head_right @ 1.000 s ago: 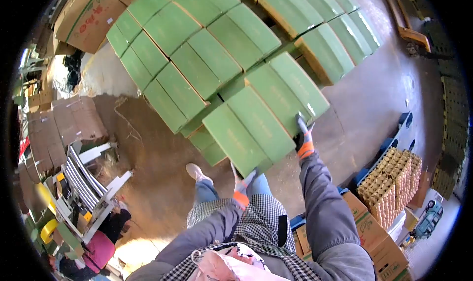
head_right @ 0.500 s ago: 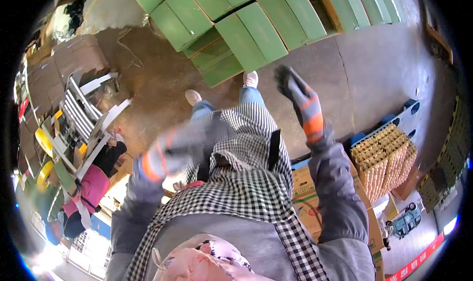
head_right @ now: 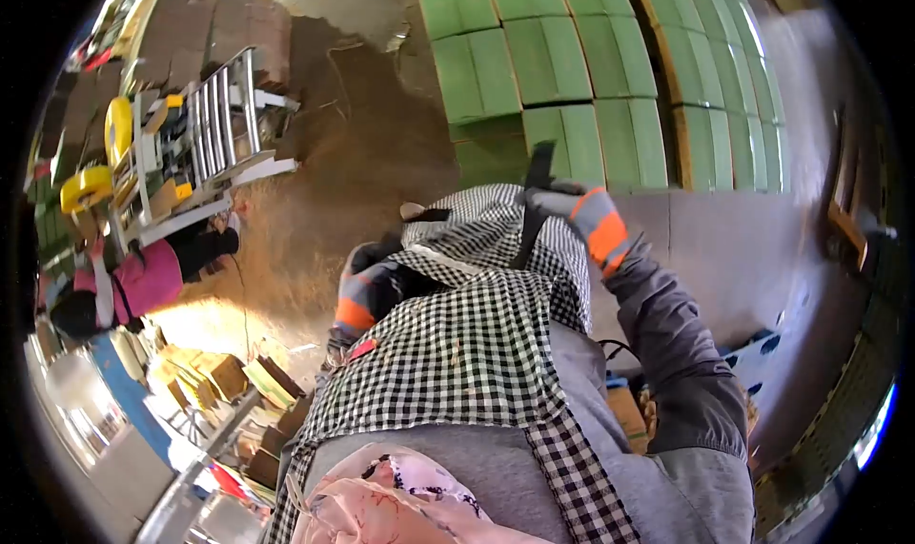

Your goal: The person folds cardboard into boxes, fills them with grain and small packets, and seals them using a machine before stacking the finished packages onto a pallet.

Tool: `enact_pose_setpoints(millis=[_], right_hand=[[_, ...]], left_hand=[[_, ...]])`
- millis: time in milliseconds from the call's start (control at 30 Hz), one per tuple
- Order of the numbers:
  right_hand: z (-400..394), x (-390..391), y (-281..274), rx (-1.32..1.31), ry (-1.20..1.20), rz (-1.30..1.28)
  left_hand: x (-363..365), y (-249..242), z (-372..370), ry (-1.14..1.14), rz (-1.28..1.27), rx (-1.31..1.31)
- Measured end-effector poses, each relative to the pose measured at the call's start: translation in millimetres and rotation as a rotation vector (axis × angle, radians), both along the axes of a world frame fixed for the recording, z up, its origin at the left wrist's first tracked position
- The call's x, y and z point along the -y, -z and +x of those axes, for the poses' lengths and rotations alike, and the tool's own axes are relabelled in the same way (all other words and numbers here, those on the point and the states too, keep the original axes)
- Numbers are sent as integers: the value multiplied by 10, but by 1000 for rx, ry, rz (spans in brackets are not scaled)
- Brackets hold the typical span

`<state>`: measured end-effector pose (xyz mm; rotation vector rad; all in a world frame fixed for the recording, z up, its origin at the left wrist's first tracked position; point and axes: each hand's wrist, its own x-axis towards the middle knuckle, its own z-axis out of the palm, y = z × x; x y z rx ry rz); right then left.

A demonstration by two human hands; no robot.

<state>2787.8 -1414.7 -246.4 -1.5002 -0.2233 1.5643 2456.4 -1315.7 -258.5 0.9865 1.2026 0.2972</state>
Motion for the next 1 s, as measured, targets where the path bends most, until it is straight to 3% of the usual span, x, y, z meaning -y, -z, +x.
enact_pose_setpoints(millis=[67, 133, 200, 233, 267, 333, 367, 433, 467, 533, 600, 633, 733, 800, 867, 900, 967, 1000], right_hand=[[46, -273, -184, 9, 9, 91], [121, -456, -10, -65, 21, 19], [140, -628, 39, 69, -27, -7], [167, -702, 182, 248, -190, -25], [180, -777, 293, 429, -344, -36], [-316, -920, -335, 1781, -582, 98], [-557, -1061, -711, 1820, -625, 173], [-987, -1164, -842, 1512, -531, 616], [-1261, -1196, -974, 1000, -681, 564], [-1743, -1200, -1025, 823, -985, 731], [-2072, -1169, -1025, 696, -1101, 609], [-2091, -1353, -572, 642, -1101, 531], [-2187, -1952, -148, 697, -1067, 401], [-2215, -2440, -324, 922, -1096, 352], [-2209, -2771, -401, 948, -805, 241], [-2150, -2836, -179, 845, -637, 256], [-2111, -2956, -128, 843, -571, 203], [-2141, -2979, -137, 825, -513, 175]], left_hand=[[-89, 273, -373, -290, -215, 409], [-184, -401, -197, -212, 99, 419], [-291, -366, -417, -331, -69, 396], [-314, -232, -577, -441, -22, 457], [-335, -91, -763, -577, -162, 587], [-370, 352, -1199, -794, -192, 526], [-404, 609, -1454, -887, -164, 434], [-446, 1171, -1938, -974, -73, 264], [-515, 1388, -2141, -979, -42, 222], [-862, 669, -2210, -760, -169, 170], [-1325, -180, -2126, -988, -149, 91], [-1899, 179, -2151, -1049, -43, 154], [-3140, 770, -2514, -1016, 193, 405], [-3823, 509, -2542, -1123, 87, 336], [-4467, 567, -2727, -1032, -23, 336], [-4825, 962, -3067, -906, 118, 499], [-4770, 108, -2590, -1074, 113, 750], [-4929, 466, -2774, -996, 199, 535]])
